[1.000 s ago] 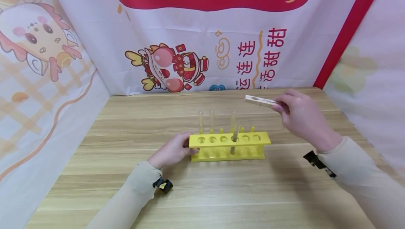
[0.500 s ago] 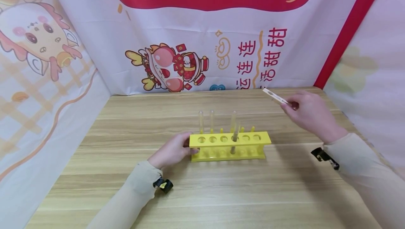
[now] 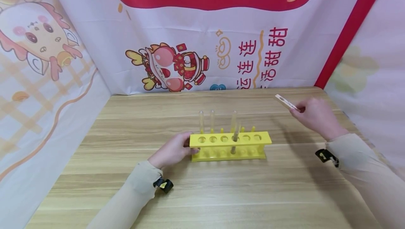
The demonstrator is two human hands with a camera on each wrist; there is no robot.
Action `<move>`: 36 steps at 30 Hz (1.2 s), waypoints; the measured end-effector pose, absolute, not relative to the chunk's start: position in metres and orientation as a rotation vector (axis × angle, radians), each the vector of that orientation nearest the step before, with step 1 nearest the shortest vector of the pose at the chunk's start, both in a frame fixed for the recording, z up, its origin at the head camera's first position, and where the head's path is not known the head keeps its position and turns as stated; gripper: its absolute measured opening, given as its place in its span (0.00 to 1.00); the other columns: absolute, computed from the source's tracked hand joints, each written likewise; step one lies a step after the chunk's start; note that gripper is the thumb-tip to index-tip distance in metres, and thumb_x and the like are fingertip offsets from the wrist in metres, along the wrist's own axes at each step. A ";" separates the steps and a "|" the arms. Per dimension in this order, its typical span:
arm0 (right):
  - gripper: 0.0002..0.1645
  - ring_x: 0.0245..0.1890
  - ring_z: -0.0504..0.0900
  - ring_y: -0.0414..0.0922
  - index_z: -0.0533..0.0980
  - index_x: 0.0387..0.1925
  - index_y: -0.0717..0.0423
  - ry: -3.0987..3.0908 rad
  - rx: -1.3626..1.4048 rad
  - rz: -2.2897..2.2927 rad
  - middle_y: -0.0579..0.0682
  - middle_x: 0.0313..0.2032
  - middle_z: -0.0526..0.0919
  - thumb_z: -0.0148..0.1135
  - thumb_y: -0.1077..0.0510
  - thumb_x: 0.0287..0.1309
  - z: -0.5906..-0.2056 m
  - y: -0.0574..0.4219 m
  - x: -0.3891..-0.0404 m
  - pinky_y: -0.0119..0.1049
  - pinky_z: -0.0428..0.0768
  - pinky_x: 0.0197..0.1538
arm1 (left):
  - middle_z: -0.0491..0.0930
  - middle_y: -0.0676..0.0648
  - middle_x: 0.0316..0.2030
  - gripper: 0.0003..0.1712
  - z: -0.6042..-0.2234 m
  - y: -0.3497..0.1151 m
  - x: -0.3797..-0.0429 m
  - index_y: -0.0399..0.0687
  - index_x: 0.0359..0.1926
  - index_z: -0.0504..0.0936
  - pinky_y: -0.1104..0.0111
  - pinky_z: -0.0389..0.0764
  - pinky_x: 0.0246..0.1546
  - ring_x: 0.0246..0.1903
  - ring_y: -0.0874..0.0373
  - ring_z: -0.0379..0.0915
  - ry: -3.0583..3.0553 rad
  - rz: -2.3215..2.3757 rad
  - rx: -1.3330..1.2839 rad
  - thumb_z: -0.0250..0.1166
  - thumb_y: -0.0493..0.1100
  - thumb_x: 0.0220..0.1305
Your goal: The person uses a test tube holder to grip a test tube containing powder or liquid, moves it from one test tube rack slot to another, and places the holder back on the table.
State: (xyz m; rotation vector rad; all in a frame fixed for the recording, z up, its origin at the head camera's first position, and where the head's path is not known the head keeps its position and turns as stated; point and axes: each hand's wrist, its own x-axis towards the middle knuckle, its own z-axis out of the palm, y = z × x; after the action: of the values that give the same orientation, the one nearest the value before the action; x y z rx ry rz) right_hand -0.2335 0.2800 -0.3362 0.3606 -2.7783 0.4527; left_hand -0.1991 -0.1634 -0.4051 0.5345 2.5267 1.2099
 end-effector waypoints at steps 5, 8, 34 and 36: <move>0.12 0.17 0.69 0.44 0.85 0.28 0.62 -2.881 0.317 0.475 0.44 0.16 0.77 0.66 0.56 0.60 -0.346 0.288 -0.238 0.39 0.66 0.21 | 0.81 0.55 0.50 0.19 -0.405 -0.164 -0.200 0.53 0.55 0.79 0.56 0.74 0.59 0.53 0.59 0.76 2.531 1.205 0.541 0.68 0.39 0.64; 0.14 0.17 0.68 0.44 0.84 0.27 0.62 -2.943 0.288 0.497 0.44 0.15 0.75 0.64 0.55 0.62 -0.353 0.292 -0.240 0.38 0.66 0.21 | 0.81 0.55 0.50 0.18 -0.405 -0.164 -0.200 0.53 0.54 0.79 0.56 0.74 0.60 0.53 0.59 0.76 2.528 1.207 0.541 0.68 0.39 0.64; 0.19 0.17 0.68 0.49 0.72 0.10 0.52 -3.055 0.065 0.421 0.47 0.12 0.69 0.60 0.54 0.53 -0.399 0.313 -0.250 0.41 0.64 0.19 | 0.80 0.56 0.51 0.18 -0.406 -0.164 -0.201 0.55 0.54 0.79 0.56 0.74 0.60 0.52 0.60 0.75 2.526 1.187 0.536 0.68 0.40 0.64; 0.18 0.16 0.68 0.48 0.71 0.10 0.52 -3.064 0.053 0.428 0.47 0.12 0.69 0.61 0.54 0.52 -0.400 0.313 -0.250 0.41 0.64 0.18 | 0.80 0.56 0.50 0.18 -0.406 -0.164 -0.202 0.55 0.54 0.79 0.57 0.74 0.59 0.52 0.60 0.76 2.525 1.186 0.541 0.68 0.40 0.64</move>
State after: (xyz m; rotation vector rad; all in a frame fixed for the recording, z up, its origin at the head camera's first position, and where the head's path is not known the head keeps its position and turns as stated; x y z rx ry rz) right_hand -0.2501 0.3131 -0.4003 0.0531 -3.0638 0.4283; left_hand -0.2016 -0.1640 -0.4064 0.5413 2.5254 1.1857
